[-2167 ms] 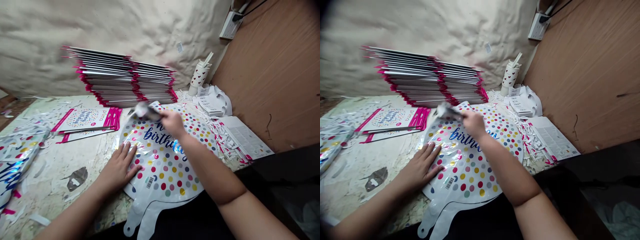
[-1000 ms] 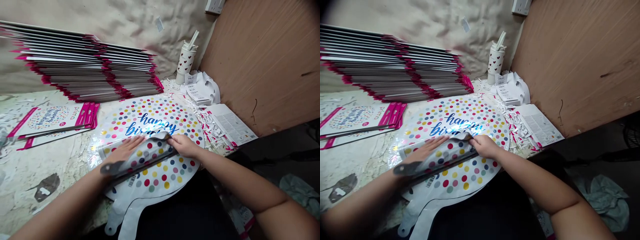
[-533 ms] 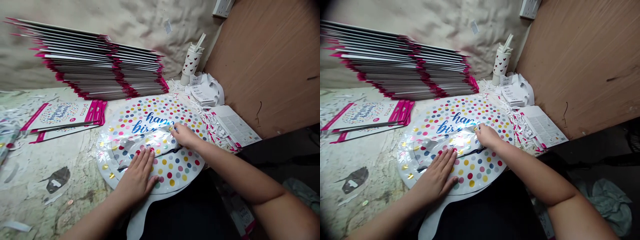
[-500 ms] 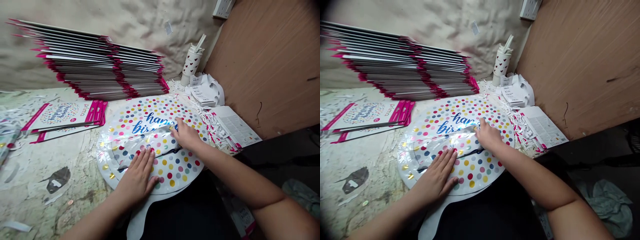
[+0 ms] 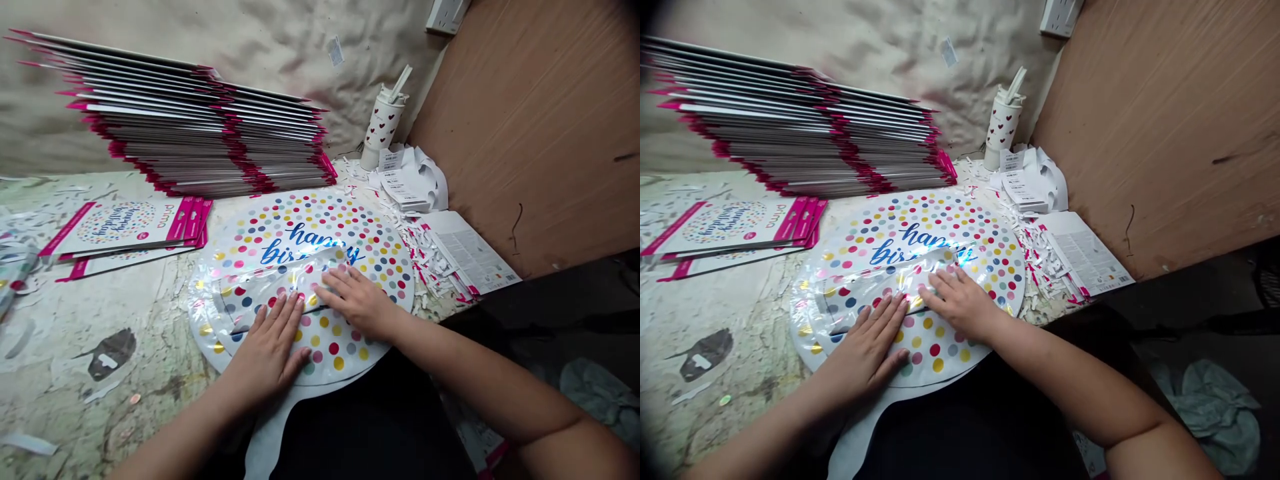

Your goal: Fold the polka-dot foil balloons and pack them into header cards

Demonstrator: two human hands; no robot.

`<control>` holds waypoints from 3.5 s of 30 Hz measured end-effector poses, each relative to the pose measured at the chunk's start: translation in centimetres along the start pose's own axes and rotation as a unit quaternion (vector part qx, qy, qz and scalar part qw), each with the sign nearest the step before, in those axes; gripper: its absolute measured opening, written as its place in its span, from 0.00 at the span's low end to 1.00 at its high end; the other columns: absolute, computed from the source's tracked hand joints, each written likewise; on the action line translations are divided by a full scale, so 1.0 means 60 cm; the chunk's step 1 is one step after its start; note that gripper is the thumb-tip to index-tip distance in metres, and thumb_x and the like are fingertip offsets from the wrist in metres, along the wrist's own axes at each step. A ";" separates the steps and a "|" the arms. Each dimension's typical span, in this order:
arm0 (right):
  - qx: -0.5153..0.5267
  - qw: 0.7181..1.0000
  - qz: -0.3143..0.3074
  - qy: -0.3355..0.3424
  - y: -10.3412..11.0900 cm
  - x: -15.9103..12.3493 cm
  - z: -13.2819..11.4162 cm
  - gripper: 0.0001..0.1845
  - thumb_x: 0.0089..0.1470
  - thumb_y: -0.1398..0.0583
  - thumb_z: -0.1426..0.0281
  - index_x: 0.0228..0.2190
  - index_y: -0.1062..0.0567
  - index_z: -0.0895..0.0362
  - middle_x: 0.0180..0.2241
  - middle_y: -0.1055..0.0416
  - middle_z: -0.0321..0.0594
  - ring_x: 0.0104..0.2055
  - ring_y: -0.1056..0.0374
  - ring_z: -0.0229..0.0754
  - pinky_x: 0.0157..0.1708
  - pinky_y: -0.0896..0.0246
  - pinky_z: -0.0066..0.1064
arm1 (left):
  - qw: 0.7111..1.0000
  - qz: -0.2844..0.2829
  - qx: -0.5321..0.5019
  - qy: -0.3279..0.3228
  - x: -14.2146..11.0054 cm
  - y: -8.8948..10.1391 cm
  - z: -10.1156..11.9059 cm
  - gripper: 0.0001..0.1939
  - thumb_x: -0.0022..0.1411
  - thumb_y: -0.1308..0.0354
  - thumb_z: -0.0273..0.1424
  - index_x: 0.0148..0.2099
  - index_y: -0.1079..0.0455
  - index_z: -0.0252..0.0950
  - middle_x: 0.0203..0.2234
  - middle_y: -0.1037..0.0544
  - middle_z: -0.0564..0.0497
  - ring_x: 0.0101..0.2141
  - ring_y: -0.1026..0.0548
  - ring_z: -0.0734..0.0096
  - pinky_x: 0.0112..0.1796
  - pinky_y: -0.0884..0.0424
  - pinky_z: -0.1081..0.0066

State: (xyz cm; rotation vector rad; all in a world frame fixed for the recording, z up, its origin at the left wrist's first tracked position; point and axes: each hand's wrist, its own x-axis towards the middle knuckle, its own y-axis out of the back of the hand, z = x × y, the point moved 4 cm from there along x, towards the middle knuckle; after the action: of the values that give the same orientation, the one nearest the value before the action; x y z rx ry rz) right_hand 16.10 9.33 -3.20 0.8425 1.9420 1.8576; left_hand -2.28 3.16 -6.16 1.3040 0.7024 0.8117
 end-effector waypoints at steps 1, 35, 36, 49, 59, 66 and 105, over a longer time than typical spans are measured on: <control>-0.022 1.000 0.019 0.002 0.007 -0.001 -0.009 0.19 0.58 0.53 0.77 0.48 0.31 0.60 0.50 0.34 0.53 0.55 0.40 0.50 0.56 0.53 0.52 | 1.000 -0.002 -0.003 0.003 0.002 0.001 0.000 0.35 0.62 0.58 0.45 0.66 0.57 0.32 0.62 0.49 0.42 0.61 0.50 0.54 0.56 0.46 0.52; 0.449 0.811 -0.017 -0.375 -0.025 -0.053 0.073 0.11 0.55 0.46 0.67 0.39 0.29 0.57 0.22 0.30 0.33 0.24 0.32 0.36 0.26 0.34 0.28 | 0.844 -0.176 -0.419 0.283 0.102 0.033 -0.010 0.14 0.58 0.51 0.43 0.32 0.36 0.38 0.18 0.26 0.54 0.21 0.25 0.68 0.18 0.36 0.76; 0.429 0.805 -0.021 -0.409 -0.029 -0.048 0.083 0.11 0.57 0.47 0.66 0.38 0.30 0.57 0.19 0.34 0.31 0.19 0.36 0.35 0.22 0.36 0.27 | 0.821 -0.194 -0.440 0.308 0.113 0.033 -0.011 0.13 0.58 0.51 0.43 0.33 0.37 0.38 0.17 0.26 0.55 0.21 0.25 0.69 0.17 0.37 0.77; 0.041 0.978 0.016 -0.204 -0.004 0.004 0.002 0.26 0.60 0.54 0.59 0.59 0.45 0.47 0.63 0.55 0.42 0.64 0.61 0.56 0.58 0.66 0.57 | 0.770 -0.230 -0.494 0.331 0.147 0.029 -0.012 0.16 0.50 0.41 0.43 0.26 0.37 0.35 0.17 0.24 0.49 0.15 0.28 0.71 0.15 0.40 0.77; 0.086 0.949 -0.008 -0.303 -0.043 -0.006 0.019 0.31 0.59 0.55 0.57 0.61 0.53 0.50 0.64 0.60 0.44 0.65 0.67 0.56 0.59 0.75 0.56 | 0.583 -0.227 -0.658 0.419 0.101 0.049 0.023 0.19 0.42 0.33 0.37 0.34 0.33 0.34 0.27 0.22 0.49 0.29 0.23 0.69 0.30 0.29 0.72; 0.087 0.940 0.078 -0.322 0.054 -0.130 0.118 0.40 0.51 0.49 0.74 0.62 0.60 0.56 0.65 0.69 0.42 0.66 0.75 0.45 0.62 0.67 0.46 | 0.617 -0.209 -0.639 0.409 0.155 0.048 0.046 0.13 0.45 0.36 0.30 0.33 0.34 0.35 0.20 0.25 0.53 0.21 0.26 0.71 0.24 0.29 0.74; 0.576 0.813 -0.038 -0.078 0.089 0.013 -0.028 0.08 0.44 0.36 0.68 0.26 0.25 0.61 0.31 0.29 0.39 0.39 0.33 0.42 0.41 0.39 0.31 | 0.897 0.032 -0.422 0.131 -0.007 0.143 0.004 0.11 0.56 0.46 0.36 0.43 0.35 0.43 0.27 0.25 0.53 0.27 0.29 0.71 0.30 0.34 0.77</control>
State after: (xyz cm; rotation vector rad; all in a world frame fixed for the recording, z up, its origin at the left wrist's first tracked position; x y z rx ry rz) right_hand 15.52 8.36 2.32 1.0967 2.8402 0.3319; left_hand -3.32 3.32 2.38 0.4312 0.4227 1.1859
